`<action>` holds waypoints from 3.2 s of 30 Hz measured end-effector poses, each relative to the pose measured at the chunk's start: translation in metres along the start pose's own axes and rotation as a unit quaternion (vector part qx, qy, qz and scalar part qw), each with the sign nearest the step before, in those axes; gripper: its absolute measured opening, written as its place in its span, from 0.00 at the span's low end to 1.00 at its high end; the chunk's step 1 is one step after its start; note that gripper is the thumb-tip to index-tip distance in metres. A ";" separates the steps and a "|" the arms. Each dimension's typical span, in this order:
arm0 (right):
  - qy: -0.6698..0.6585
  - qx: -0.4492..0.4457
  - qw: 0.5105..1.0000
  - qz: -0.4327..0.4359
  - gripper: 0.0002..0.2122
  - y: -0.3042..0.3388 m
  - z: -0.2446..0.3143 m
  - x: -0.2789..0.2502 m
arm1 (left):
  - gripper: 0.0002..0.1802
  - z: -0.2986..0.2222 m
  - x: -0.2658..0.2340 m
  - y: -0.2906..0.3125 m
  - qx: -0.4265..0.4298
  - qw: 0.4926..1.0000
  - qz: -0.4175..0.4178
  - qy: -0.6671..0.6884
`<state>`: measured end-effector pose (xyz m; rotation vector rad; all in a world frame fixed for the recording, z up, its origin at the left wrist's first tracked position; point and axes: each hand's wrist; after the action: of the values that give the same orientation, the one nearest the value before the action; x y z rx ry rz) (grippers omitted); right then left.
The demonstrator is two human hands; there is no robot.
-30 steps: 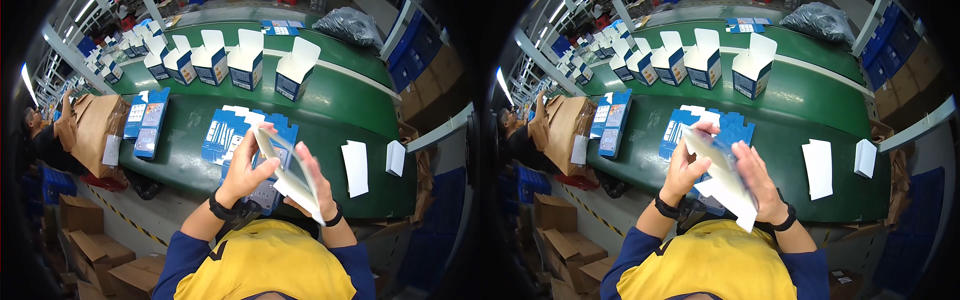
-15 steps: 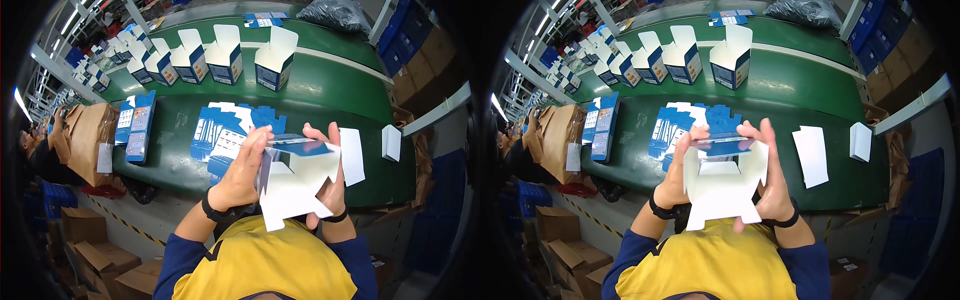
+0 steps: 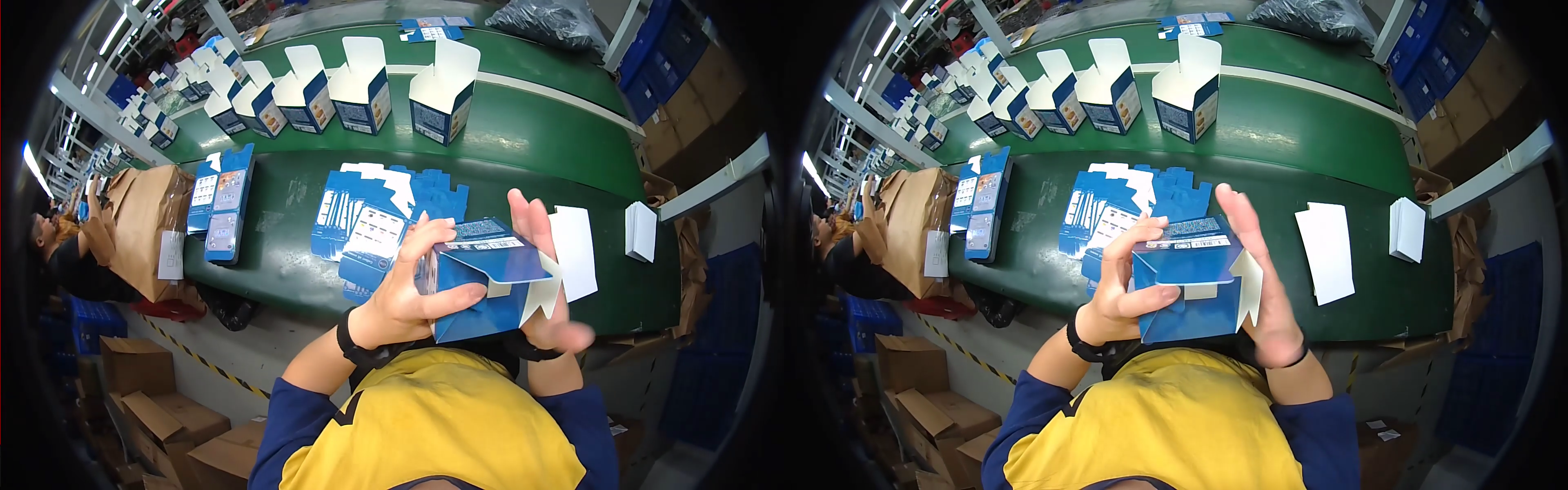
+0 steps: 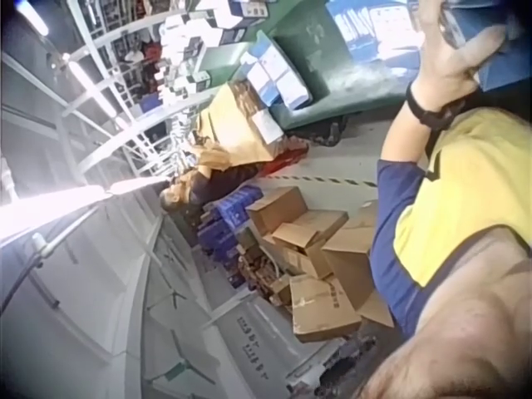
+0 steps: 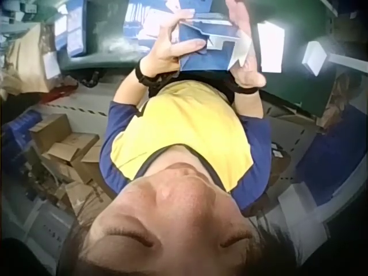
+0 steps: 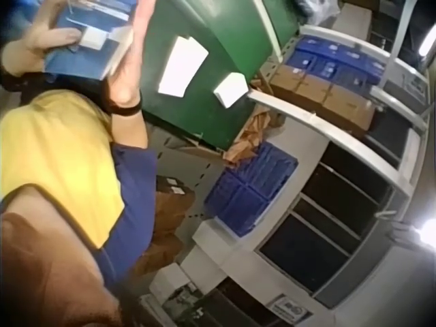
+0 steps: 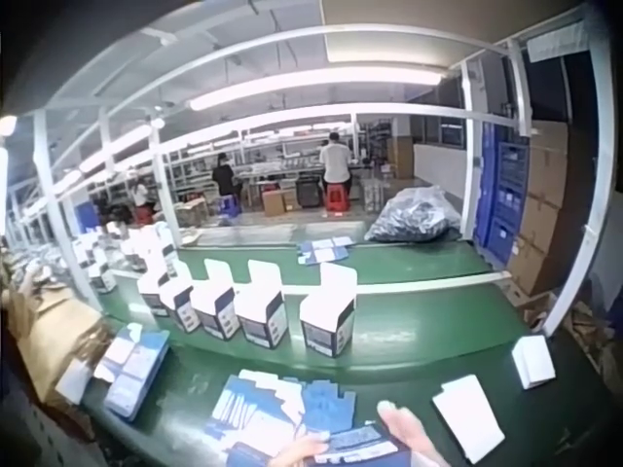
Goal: Assembling, folding, and packing cardboard boxes with paper inserts on an industrial assembly line.
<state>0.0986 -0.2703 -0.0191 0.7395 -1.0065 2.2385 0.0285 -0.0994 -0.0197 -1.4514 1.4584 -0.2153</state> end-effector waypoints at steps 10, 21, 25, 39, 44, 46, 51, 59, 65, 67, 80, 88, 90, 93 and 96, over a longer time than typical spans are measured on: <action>0.495 -0.099 0.857 0.099 0.33 0.005 -0.005 -0.035 | 0.26 -0.001 -0.005 -0.004 -0.043 0.995 0.080 -0.048; 0.518 0.025 0.852 0.077 0.25 -0.007 0.017 -0.012 | 0.40 0.008 -0.005 -0.003 -0.016 0.998 0.064 0.005; 0.584 0.010 0.800 0.139 0.25 -0.013 0.017 -0.021 | 0.43 0.005 -0.005 -0.009 -0.032 0.996 0.087 -0.008; 0.539 0.065 0.825 0.157 0.26 -0.017 0.032 -0.017 | 0.50 -0.008 -0.007 -0.020 -0.077 0.990 0.118 -0.029; 0.523 0.098 0.827 0.180 0.24 -0.020 0.048 -0.009 | 0.49 -0.010 -0.005 -0.024 -0.069 0.992 0.106 -0.029; 0.398 0.148 0.903 0.066 0.23 -0.019 0.050 -0.006 | 0.50 -0.004 0.004 -0.024 -0.046 0.994 0.092 -0.044; 0.349 0.053 0.936 -0.019 0.29 -0.009 0.035 -0.009 | 0.58 0.004 0.036 -0.014 -0.046 0.992 0.043 -0.106; 0.436 0.059 0.897 -0.048 0.39 -0.007 0.040 -0.004 | 0.56 -0.009 0.021 -0.021 -0.156 0.976 0.036 0.146; 0.313 0.029 0.947 -0.061 0.51 0.019 0.010 0.003 | 0.54 0.014 0.032 -0.029 0.026 0.999 0.015 -0.011; 0.285 0.040 0.956 -0.050 0.48 0.009 0.013 -0.010 | 0.53 0.004 0.034 -0.031 -0.027 0.999 0.025 -0.015; 0.126 0.336 0.931 -0.056 0.50 0.009 0.072 -0.087 | 0.30 0.049 0.054 -0.014 0.154 0.956 0.134 -0.213; 0.616 0.087 0.779 -0.075 0.53 0.024 0.043 -0.148 | 0.37 0.034 0.071 0.034 -0.082 0.861 0.473 -0.168; 0.584 0.081 0.805 -0.066 0.54 0.020 0.034 -0.151 | 0.37 0.044 0.062 0.036 -0.127 0.863 0.449 -0.192; 0.550 0.148 0.817 -0.089 0.52 0.012 0.030 -0.144 | 0.35 0.059 0.040 0.027 -0.197 0.852 0.428 -0.230; 0.691 0.062 0.716 -0.074 0.46 0.032 0.044 -0.139 | 0.34 0.069 0.024 0.027 -0.235 0.845 0.419 -0.236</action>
<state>0.1823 -0.3601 -0.1033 -0.8067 -0.0004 1.9090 0.0676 -0.0768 -0.0840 -0.9711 1.6295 1.0364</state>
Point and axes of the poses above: each hand's wrist, its own y-axis away from the middle knuckle, its own x-axis out of the palm, z = x × y, and after that the axes turned 5 degrees about z, right-handed
